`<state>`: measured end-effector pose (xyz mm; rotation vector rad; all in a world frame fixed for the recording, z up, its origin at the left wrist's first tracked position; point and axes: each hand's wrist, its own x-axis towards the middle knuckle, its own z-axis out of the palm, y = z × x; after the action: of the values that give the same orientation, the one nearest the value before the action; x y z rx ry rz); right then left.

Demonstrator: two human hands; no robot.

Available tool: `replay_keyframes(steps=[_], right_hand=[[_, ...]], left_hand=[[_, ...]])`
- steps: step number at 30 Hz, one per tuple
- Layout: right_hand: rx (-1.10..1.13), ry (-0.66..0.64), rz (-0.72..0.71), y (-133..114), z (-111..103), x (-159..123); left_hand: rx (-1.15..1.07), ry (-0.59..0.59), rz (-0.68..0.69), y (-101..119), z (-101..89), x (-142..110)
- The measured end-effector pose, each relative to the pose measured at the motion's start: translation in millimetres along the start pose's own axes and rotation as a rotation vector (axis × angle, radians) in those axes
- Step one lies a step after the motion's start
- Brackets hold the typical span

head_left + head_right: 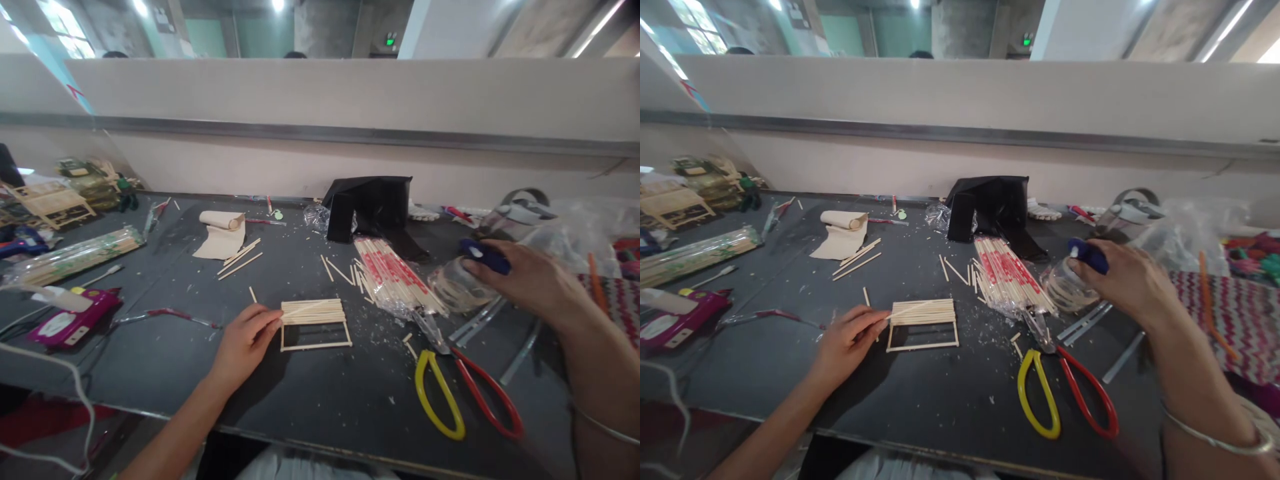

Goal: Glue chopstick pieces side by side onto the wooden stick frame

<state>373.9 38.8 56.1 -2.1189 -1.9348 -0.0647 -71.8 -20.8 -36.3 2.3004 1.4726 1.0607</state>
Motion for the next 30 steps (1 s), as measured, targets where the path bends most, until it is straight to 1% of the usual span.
replay_keyframes(steps=[1, 3, 4, 6, 8, 9, 11, 13, 16, 19, 21, 24, 26, 30], right_hand=[[-0.044, 0.067, -0.006, -7.1, -3.0, -6.6], [-0.120, 0.266, -0.040, -31.2, -6.4, -24.8], [-0.099, 0.359, -0.079, -47.6, -5.9, -35.8], [0.033, 0.432, -0.209, -84.7, 1.8, -58.8], [0.202, 0.385, -0.480, -120.8, 18.0, -78.7], [0.236, 0.267, -0.577, -136.4, 28.1, -86.3], [0.251, 0.104, -0.709, -160.1, 48.5, -95.6], [0.207, -0.007, -0.781, -174.5, 64.6, -97.8], [0.126, -0.074, -0.824, -184.1, 76.5, -92.6], [0.104, -0.105, -0.829, -186.2, 78.8, -85.4], [0.107, -0.102, -0.817, -184.8, 79.2, -82.3], [0.092, -0.068, -0.797, -180.9, 80.1, -81.1], [0.067, -0.065, -0.811, -179.6, 80.2, -81.5], [-0.006, -0.077, -0.841, -182.7, 79.7, -82.9]], left_hand=[[0.007, 0.009, 0.028, 1.2, -0.4, -0.5], [0.015, 0.019, 0.084, 4.1, -1.5, -1.2], [0.019, 0.018, 0.110, 5.9, -2.0, -1.1], [0.035, -0.001, 0.159, 9.9, -2.6, 0.0], [0.056, -0.031, 0.193, 13.6, -2.1, 2.1], [0.065, -0.046, 0.206, 15.0, -1.5, 3.2], [0.080, -0.078, 0.216, 16.9, 0.6, 4.9], [0.087, -0.106, 0.212, 17.4, 3.4, 5.6], [0.055, -0.140, 0.193, 16.6, 6.8, 4.6], [-0.016, -0.144, 0.154, 14.2, 5.9, 2.2], [-0.034, -0.117, 0.088, 11.4, 1.6, 0.9], [-0.010, -0.051, -0.060, 6.4, -6.9, 0.2], [0.018, -0.029, -0.116, 4.0, -10.6, 0.5], [0.106, -0.066, -0.099, 4.9, -10.0, 1.8]])
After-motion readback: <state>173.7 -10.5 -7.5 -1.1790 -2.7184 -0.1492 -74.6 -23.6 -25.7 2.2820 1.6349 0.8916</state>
